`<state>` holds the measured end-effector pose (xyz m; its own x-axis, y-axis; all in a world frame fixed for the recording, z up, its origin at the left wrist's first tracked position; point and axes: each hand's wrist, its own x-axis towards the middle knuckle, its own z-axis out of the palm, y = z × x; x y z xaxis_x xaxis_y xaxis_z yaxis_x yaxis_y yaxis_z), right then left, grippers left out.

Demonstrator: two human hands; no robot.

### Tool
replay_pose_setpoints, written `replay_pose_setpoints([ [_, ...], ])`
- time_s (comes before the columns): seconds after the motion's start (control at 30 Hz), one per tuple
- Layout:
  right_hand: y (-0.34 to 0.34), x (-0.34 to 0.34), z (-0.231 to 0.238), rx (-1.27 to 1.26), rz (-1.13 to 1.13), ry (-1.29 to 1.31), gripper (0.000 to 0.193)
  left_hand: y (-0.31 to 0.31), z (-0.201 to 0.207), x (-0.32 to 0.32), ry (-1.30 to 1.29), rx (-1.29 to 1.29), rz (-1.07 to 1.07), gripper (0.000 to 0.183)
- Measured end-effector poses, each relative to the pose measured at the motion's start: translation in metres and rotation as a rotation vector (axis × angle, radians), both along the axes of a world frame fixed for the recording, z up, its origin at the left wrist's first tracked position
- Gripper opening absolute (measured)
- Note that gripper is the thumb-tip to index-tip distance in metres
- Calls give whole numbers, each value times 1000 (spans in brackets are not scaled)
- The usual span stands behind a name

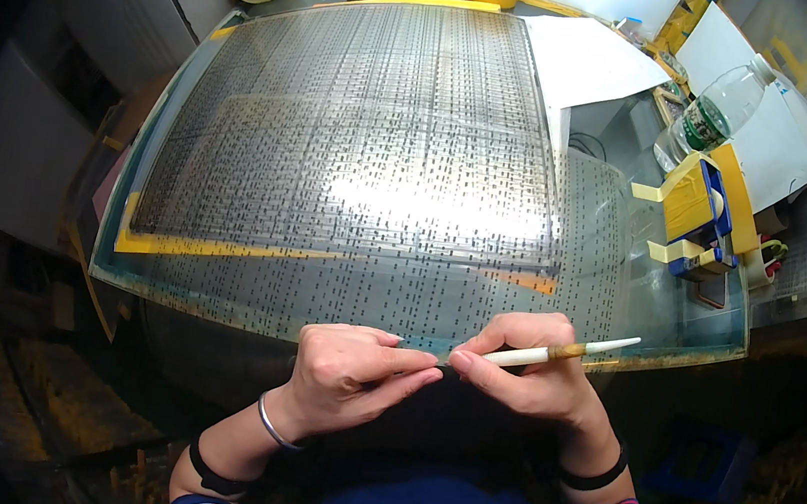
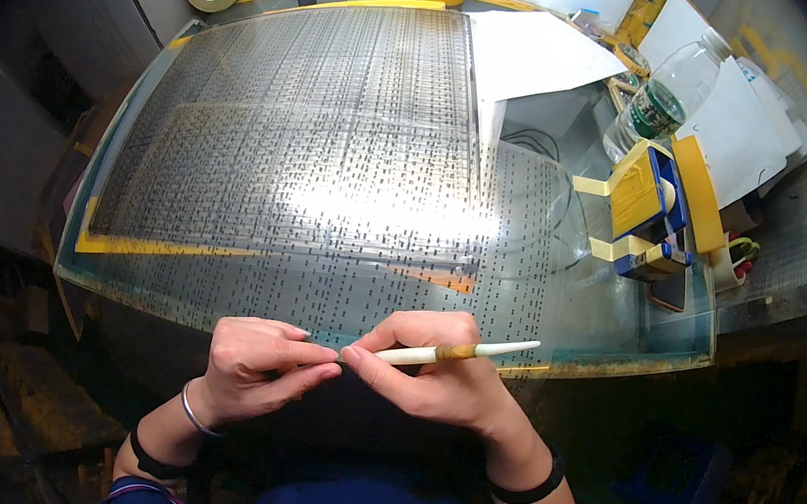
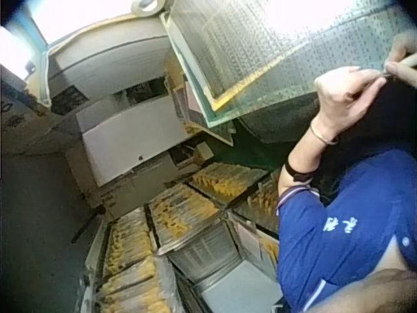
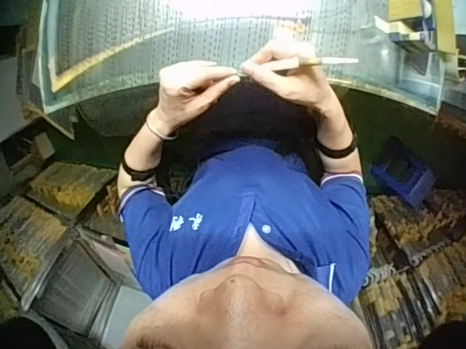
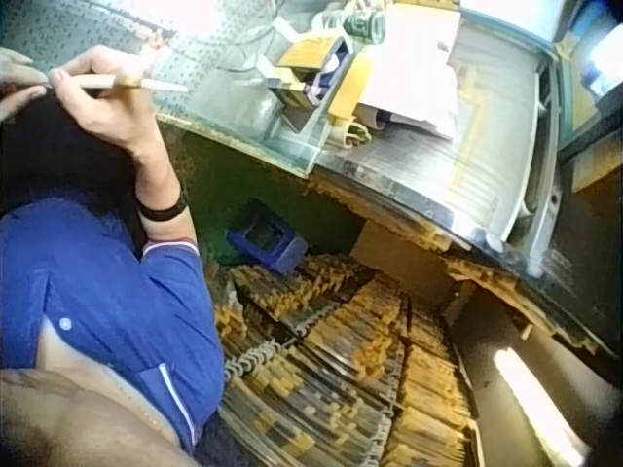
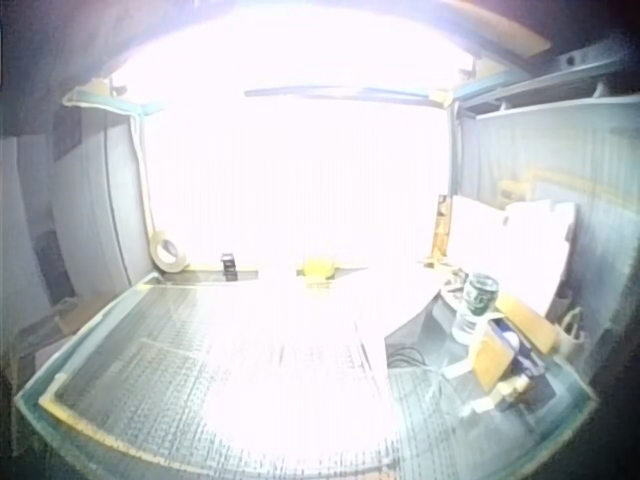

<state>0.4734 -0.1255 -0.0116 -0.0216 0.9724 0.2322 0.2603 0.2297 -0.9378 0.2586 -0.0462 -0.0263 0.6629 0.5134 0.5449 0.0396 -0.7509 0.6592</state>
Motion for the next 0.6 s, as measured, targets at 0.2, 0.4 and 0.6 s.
replay_pose_setpoints([
  [0.2,0,0,0,-7,-1,-7,11,-2,2,0,25,-33,20,12],
  [0.4,0,0,-1,4,-4,-12,11,-1,0,-1,37,14,19,11],
  [0.6,1,0,-1,32,6,-23,10,-1,3,-1,41,36,34,10],
])
